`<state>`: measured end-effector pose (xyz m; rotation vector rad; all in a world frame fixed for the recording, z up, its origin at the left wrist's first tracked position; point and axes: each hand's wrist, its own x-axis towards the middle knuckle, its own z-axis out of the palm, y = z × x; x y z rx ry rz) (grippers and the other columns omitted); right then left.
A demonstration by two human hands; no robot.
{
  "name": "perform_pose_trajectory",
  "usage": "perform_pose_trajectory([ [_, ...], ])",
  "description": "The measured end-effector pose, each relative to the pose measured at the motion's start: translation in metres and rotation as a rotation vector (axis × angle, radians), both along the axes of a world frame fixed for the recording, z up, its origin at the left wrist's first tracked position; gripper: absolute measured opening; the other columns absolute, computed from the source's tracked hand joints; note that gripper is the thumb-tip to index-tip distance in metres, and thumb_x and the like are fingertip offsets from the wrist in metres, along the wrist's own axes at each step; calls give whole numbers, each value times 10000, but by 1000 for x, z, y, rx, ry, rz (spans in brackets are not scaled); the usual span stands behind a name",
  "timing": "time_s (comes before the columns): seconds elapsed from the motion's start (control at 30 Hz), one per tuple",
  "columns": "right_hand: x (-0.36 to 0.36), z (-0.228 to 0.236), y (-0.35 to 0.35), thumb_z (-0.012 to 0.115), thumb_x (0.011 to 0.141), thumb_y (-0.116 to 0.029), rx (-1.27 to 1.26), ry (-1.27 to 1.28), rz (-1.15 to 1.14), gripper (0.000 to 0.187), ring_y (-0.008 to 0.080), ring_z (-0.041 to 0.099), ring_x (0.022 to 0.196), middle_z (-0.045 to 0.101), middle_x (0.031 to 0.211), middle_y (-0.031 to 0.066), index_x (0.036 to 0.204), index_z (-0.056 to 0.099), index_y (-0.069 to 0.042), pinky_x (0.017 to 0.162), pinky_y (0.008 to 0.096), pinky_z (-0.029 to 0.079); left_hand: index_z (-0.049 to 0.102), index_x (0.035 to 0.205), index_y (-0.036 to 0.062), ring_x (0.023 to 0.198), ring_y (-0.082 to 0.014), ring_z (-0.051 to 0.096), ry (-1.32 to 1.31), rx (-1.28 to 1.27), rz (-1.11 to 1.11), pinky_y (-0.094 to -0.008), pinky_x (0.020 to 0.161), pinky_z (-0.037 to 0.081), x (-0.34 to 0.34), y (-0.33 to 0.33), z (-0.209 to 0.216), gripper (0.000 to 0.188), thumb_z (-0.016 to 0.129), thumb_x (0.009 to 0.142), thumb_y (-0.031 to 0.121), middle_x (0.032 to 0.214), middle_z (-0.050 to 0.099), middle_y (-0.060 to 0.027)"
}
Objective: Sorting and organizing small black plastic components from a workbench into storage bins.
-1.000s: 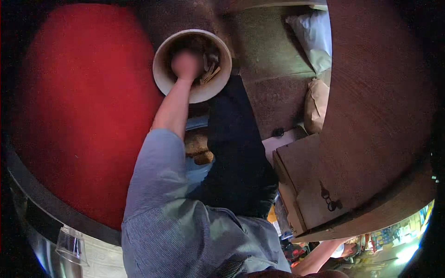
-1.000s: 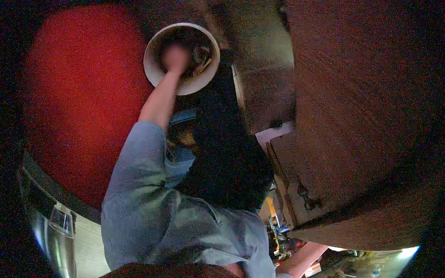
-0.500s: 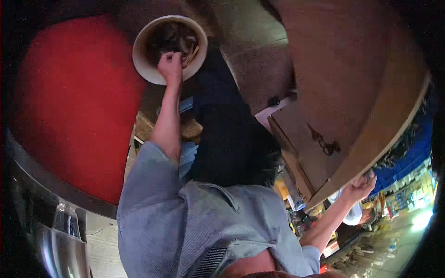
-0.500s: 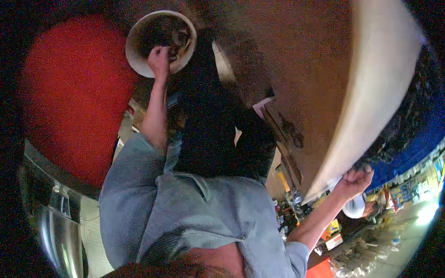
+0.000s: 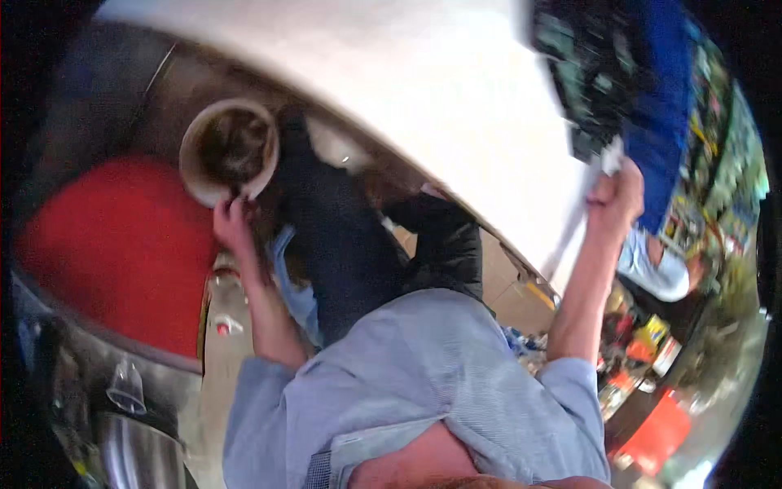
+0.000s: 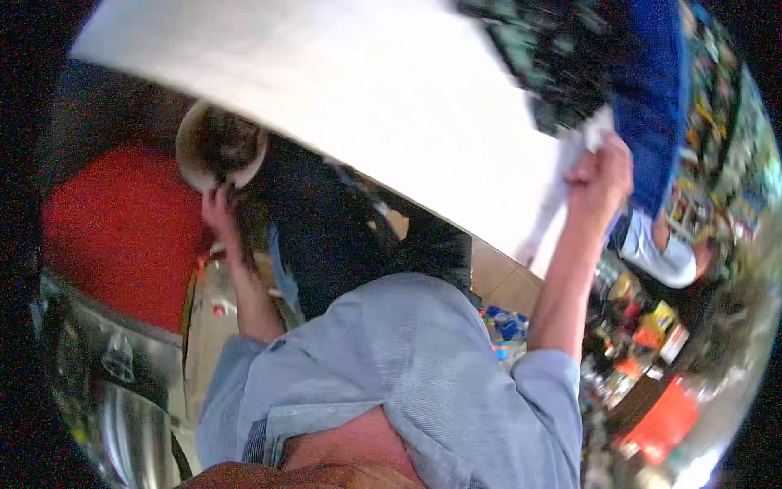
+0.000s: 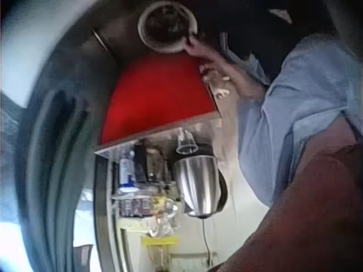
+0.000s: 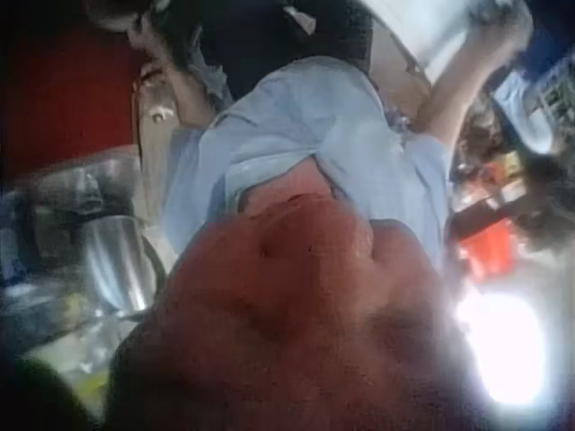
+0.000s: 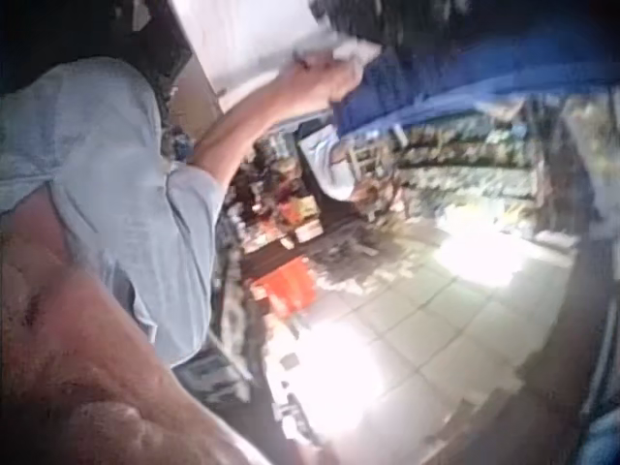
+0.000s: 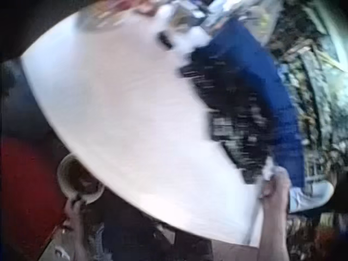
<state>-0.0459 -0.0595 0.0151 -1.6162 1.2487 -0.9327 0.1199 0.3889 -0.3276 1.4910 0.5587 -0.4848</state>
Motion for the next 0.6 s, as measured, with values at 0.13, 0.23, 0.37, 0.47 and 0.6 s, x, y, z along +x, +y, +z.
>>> perform_pose_trajectory([
  [0.13, 4, -11, 8, 693, 936, -156, 1, 10, 61, 118, 103, 450, 467, 468, 567, -6, 960, 652, -48, 394, 284, 404, 628, 1078, -27, 810, -140, 645, -124, 8, -109, -251, 680, 525, 3, -3, 67, 209, 610, 875, 19, 967, 671, -87],
  [0.23, -5, -5, 6, 712, 924, -126, 68, -72, 53, 100, 105, 488, 489, 466, 561, -16, 973, 658, -57, 426, 294, 489, 623, 1110, -15, 773, -164, 659, -241, -100, -241, -308, 708, 574, 5, -30, 140, 216, 600, 899, 23, 955, 680, -125],
  [0.37, -25, 13, 10, 734, 895, -134, 230, -208, 75, 115, 116, 510, 500, 472, 553, -12, 947, 654, -70, 511, 348, 572, 626, 1111, -16, 712, -101, 596, -491, -221, -495, -257, 661, 529, 15, -65, 230, 247, 554, 881, -67, 926, 656, -70],
  [0.47, -54, 11, 6, 736, 885, -142, 249, -205, 19, 142, 139, 535, 494, 473, 539, -2, 968, 651, -65, 537, 378, 592, 642, 1056, -34, 796, -132, 642, -526, -116, -690, -255, 717, 518, 17, -100, 288, 229, 591, 837, -78, 952, 668, -82],
  [0.6, -101, 9, -6, 725, 877, -135, 235, -205, -136, 196, 172, 579, 498, 478, 534, 11, 1026, 636, -43, 565, 425, 614, 664, 1018, -13, 725, -192, 661, -802, -49, -924, -320, 709, 533, 11, -157, 321, 183, 619, 841, -19, 835, 695, -112],
])
